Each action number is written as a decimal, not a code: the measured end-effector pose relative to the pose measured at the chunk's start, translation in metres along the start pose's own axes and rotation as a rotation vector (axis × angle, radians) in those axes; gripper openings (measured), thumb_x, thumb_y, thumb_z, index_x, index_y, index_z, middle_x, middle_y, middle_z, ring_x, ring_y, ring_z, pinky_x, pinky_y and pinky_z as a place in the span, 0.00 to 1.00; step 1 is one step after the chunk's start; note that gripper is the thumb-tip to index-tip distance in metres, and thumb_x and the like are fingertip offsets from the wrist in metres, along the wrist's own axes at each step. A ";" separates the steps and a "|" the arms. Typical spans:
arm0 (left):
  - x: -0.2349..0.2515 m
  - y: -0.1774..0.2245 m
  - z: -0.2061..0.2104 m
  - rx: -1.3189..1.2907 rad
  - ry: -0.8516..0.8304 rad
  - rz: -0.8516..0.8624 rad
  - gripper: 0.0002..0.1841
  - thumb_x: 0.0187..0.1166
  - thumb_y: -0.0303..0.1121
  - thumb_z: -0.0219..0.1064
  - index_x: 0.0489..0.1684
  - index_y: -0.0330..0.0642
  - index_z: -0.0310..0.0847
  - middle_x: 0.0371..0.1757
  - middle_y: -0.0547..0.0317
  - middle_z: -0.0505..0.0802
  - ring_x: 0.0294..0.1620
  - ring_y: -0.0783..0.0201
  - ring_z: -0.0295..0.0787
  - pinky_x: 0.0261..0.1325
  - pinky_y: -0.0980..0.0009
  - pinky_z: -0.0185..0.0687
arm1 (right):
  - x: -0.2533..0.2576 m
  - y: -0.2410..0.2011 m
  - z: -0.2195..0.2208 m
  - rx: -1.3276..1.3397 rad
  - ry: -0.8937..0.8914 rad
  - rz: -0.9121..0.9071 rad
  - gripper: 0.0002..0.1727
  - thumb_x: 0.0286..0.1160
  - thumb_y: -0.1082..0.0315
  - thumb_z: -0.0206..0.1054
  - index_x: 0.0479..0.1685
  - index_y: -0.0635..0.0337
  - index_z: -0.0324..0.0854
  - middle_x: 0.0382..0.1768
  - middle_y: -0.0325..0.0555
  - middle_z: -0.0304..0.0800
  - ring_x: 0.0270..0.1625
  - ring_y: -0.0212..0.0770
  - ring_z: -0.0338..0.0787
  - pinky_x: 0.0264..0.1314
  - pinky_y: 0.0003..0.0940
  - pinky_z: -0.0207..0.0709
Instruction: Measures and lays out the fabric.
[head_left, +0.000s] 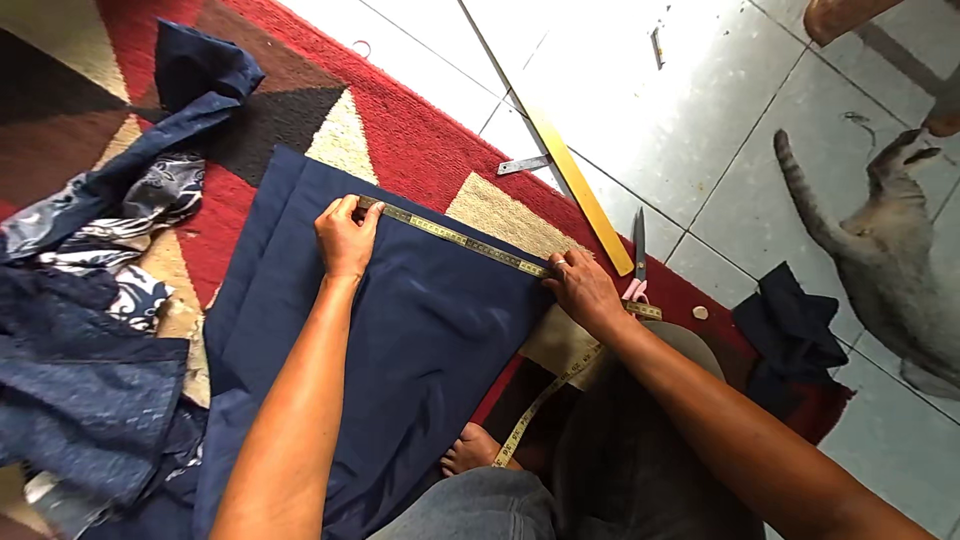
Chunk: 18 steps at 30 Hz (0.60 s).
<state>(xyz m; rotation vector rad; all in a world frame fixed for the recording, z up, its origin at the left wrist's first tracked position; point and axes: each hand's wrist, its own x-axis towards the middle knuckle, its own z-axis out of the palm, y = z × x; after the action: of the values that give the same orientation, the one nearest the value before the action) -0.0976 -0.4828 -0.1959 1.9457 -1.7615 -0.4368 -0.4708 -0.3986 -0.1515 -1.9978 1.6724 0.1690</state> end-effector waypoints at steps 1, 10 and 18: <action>-0.001 -0.001 0.000 -0.006 0.007 0.003 0.20 0.82 0.43 0.70 0.41 0.28 0.87 0.38 0.39 0.91 0.41 0.47 0.90 0.52 0.48 0.81 | -0.001 -0.001 -0.001 0.005 0.000 0.015 0.16 0.80 0.63 0.72 0.56 0.67 0.84 0.47 0.64 0.87 0.57 0.64 0.88 0.58 0.57 0.83; -0.005 -0.001 0.000 -0.042 0.040 0.049 0.20 0.81 0.42 0.71 0.42 0.26 0.87 0.40 0.36 0.92 0.45 0.45 0.91 0.56 0.47 0.81 | 0.000 0.010 -0.004 0.197 -0.081 0.006 0.10 0.78 0.69 0.70 0.51 0.66 0.87 0.49 0.63 0.86 0.58 0.62 0.87 0.63 0.58 0.81; -0.023 0.024 0.008 -0.052 -0.005 0.154 0.16 0.79 0.38 0.72 0.40 0.28 0.89 0.37 0.39 0.92 0.41 0.46 0.92 0.51 0.50 0.84 | -0.016 0.052 -0.032 0.284 -0.359 0.123 0.13 0.88 0.62 0.64 0.55 0.63 0.85 0.38 0.54 0.91 0.44 0.53 0.92 0.56 0.56 0.81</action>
<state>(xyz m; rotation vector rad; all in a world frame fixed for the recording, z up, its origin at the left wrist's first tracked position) -0.1244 -0.4629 -0.1916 1.7593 -1.8687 -0.4298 -0.5306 -0.4048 -0.1335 -1.5526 1.4933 0.2970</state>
